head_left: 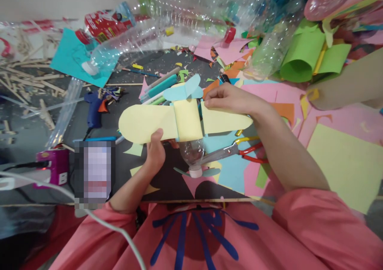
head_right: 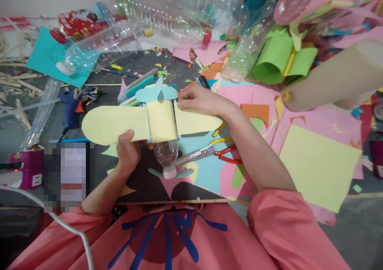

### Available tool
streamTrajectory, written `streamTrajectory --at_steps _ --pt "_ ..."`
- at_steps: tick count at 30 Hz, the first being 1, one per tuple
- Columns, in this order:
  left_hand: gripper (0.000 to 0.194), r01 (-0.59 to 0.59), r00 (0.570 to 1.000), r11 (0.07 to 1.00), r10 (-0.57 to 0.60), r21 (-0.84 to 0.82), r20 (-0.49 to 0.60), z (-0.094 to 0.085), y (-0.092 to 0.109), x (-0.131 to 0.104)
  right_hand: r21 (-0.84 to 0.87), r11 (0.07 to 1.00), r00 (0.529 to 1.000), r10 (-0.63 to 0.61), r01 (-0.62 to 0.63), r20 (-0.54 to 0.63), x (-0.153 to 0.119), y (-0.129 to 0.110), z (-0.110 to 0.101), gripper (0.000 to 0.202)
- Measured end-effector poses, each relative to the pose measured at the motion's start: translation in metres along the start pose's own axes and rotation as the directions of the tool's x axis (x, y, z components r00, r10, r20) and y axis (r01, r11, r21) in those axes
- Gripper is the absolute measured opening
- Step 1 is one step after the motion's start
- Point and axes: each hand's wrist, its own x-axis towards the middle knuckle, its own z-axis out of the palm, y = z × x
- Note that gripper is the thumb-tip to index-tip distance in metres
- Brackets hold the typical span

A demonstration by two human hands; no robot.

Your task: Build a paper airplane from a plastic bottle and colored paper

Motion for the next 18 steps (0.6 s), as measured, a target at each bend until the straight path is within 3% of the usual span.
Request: streamTrajectory --at_steps 18 --pt "0.032 -0.005 1.000 0.998 0.003 0.066 0.025 -0.0002 0.0036 0.0000 0.025 0.999 0.999 0.034 -0.034 0.011 0.0027 -0.0031 0.0064 0.027"
